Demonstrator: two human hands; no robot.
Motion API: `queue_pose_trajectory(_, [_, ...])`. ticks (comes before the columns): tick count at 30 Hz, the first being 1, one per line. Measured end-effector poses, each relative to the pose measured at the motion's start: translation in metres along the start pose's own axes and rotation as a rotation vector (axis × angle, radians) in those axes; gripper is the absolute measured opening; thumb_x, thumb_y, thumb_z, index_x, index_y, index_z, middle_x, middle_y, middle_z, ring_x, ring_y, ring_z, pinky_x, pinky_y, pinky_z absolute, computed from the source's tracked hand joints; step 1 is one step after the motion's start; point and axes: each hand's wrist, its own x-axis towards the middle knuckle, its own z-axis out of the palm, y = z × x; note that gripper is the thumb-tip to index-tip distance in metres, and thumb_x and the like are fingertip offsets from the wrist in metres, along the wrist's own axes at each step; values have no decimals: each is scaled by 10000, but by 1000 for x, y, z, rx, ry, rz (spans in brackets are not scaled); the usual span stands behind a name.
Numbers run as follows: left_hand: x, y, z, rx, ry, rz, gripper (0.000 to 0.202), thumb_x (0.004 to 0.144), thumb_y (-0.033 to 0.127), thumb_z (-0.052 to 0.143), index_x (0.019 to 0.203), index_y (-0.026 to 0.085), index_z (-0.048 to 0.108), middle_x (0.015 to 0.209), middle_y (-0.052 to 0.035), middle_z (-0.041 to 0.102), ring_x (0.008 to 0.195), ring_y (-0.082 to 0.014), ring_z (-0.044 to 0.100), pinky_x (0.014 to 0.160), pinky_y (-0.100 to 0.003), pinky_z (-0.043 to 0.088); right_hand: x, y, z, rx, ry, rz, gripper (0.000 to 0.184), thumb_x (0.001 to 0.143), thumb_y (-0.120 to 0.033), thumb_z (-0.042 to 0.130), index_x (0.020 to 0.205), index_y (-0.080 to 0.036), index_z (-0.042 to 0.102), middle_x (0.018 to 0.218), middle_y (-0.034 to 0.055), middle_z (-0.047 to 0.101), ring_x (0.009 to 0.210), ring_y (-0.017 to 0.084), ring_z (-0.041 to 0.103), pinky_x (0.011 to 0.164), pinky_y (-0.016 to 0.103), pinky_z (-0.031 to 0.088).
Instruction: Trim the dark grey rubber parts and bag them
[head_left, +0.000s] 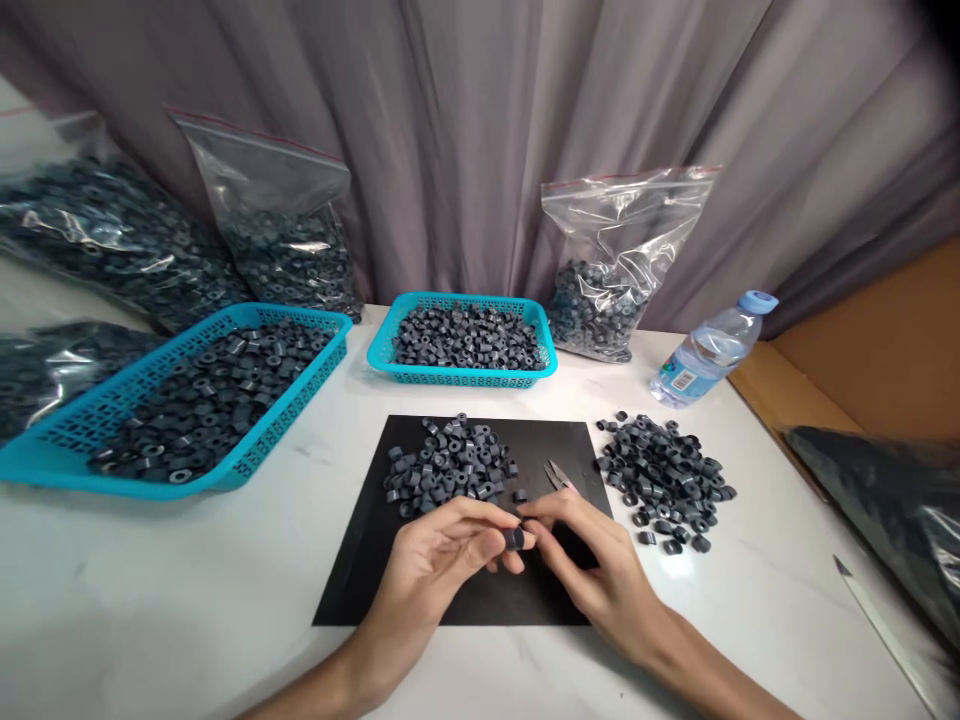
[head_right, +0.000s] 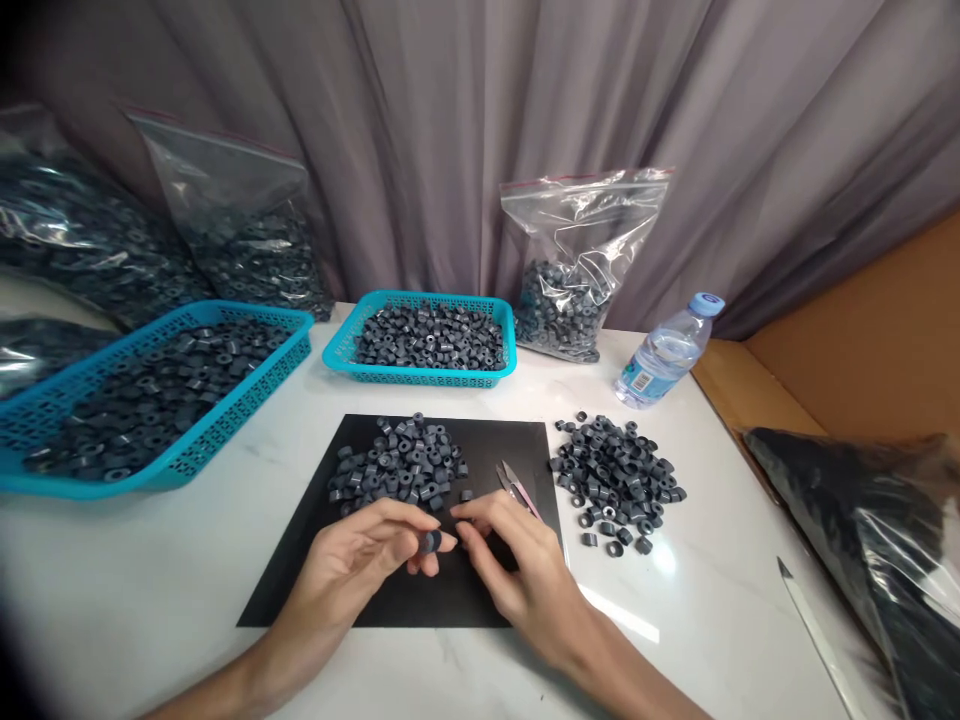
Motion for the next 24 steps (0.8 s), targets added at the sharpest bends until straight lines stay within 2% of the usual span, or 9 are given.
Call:
queue_pose_trajectory(4, [0, 1, 3, -125, 37, -149, 252, 882, 415, 749, 1020, 205, 768, 851, -34, 780, 788, -127, 627, 778, -211, 483, 1, 3, -1, 121, 33, 123, 171, 1002, -201, 625, 1165, -228, 669, 930, 31, 687, 830, 168, 661, 791, 295, 525])
queue_pose_trajectory(10, [-3, 9, 6, -251, 51, -286, 270, 825, 414, 807, 991, 202, 778, 841, -30, 764, 794, -127, 589, 784, -215, 464, 1, 5, -2, 210, 23, 169, 257, 990, -193, 642, 1237, -259, 669, 940, 29, 722, 851, 170, 691, 794, 299, 542])
queue_pose_trajectory(17, [-1, 2, 5, -350, 31, -342, 221, 894, 376, 737, 1013, 195, 773, 969, -73, 783, 867, -157, 621, 848, -265, 472, -1, 6, 2, 279, 73, 214, 223, 968, -198, 689, 1178, -273, 697, 922, 11, 756, 812, 147, 719, 772, 246, 573])
queue_pose_trajectory(20, [0, -3, 6, -337, 21, -347, 218, 919, 363, 706, 1028, 188, 776, 987, -82, 783, 915, -176, 634, 882, -279, 469, -1, 3, 2, 338, 117, 235, 224, 960, -185, 700, 1164, -278, 698, 890, -1, 756, 810, 138, 722, 768, 220, 587])
queue_pose_trajectory(24, [3, -6, 6, -279, 0, -341, 259, 939, 379, 672, 1070, 183, 779, 1083, -92, 768, 960, -191, 636, 912, -291, 465, -2, -1, 2, 384, 111, 241, 242, 964, -168, 690, 1181, -276, 696, 904, 7, 757, 823, 144, 729, 782, 228, 602])
